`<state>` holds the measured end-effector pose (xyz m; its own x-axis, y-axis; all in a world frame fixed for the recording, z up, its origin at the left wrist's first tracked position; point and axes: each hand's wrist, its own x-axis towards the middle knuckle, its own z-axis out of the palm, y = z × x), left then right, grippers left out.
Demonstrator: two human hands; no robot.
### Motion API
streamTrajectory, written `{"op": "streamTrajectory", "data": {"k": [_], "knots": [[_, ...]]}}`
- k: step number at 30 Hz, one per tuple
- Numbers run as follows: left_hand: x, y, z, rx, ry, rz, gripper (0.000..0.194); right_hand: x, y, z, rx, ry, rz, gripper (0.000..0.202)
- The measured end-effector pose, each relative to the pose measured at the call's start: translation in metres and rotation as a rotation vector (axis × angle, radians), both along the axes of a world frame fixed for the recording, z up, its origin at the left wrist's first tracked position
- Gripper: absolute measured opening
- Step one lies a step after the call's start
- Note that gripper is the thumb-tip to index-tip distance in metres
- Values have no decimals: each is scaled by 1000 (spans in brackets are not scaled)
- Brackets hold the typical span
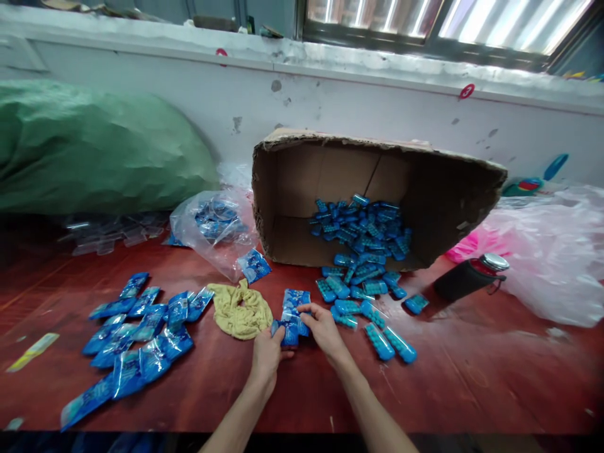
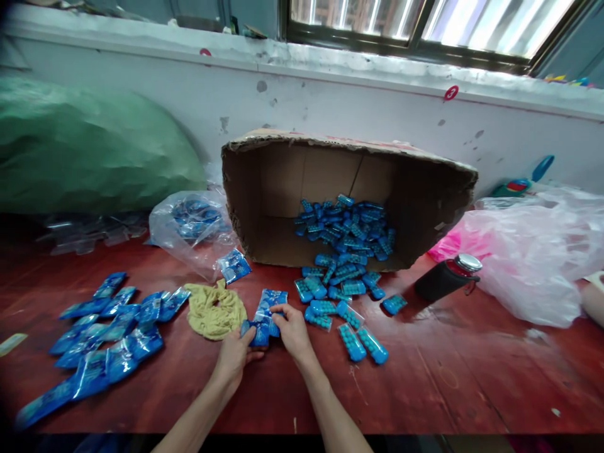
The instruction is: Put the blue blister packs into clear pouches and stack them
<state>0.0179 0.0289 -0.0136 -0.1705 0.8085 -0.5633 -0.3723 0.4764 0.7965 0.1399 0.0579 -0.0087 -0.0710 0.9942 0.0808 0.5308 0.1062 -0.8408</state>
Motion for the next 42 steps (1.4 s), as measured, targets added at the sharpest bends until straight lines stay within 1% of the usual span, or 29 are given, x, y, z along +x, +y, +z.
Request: {"op": "streamTrajectory", "data": {"k": [3, 5, 8, 10, 11, 12, 13, 15, 16, 18, 21, 27, 31, 33, 37, 39, 42], "knots": [[-4, -9, 0, -16, 19, 14, 12, -1, 7, 1, 18, -77, -39, 25], [-7, -16, 1, -28, 23, 28, 14, -5, 7, 5, 37, -149, -67, 21], [-9, -23, 5, -33, -54, 48, 17, -10, 0, 14, 77, -265, -118, 20], [-9, -23, 7, -22, -130, 75, 20, -10, -10, 20, 138, -278, -164, 24], [-9, -23, 8, -18, -155, 90, 21, -10, -16, 21, 156, -224, -172, 25], [-8, -22, 9, -13, -163, 102, 22, -10, -21, 22, 143, -125, -160, 26], [-7, -21, 9, -7, -155, 109, 23, -9, -27, 21, 94, 10, -123, 27], [-4, -19, 8, 20, -98, 83, 25, -10, -36, 17, -60, 285, -26, 26], [-3, -19, 7, 38, -61, 59, 25, -11, -40, 14, -125, 377, -7, 23], [-2, -20, 4, 66, 4, 15, 27, -13, -44, 7, -174, 460, -45, 17], [-3, -21, 3, 84, 29, -5, 26, -15, -48, 2, -158, 472, -134, 17], [-7, -23, 4, 181, -11, -9, 23, -19, -51, 3, -180, 602, -131, 12], [-4, -23, 6, 208, -108, 50, 21, -25, -53, 4, -192, 596, -178, 19], [-2, -24, 9, 198, -163, 56, 20, -28, -55, 3, -184, 585, -197, 20], [0, -25, 18, 115, -251, 52, 24, -34, -59, -2, -134, 532, -239, 22], [1, -26, 20, 98, -256, 57, 27, -36, -61, -4, -114, 515, -264, 23], [1, -27, 18, 107, -200, 59, 28, -40, -63, -4, -103, 506, -295, 25]]}}
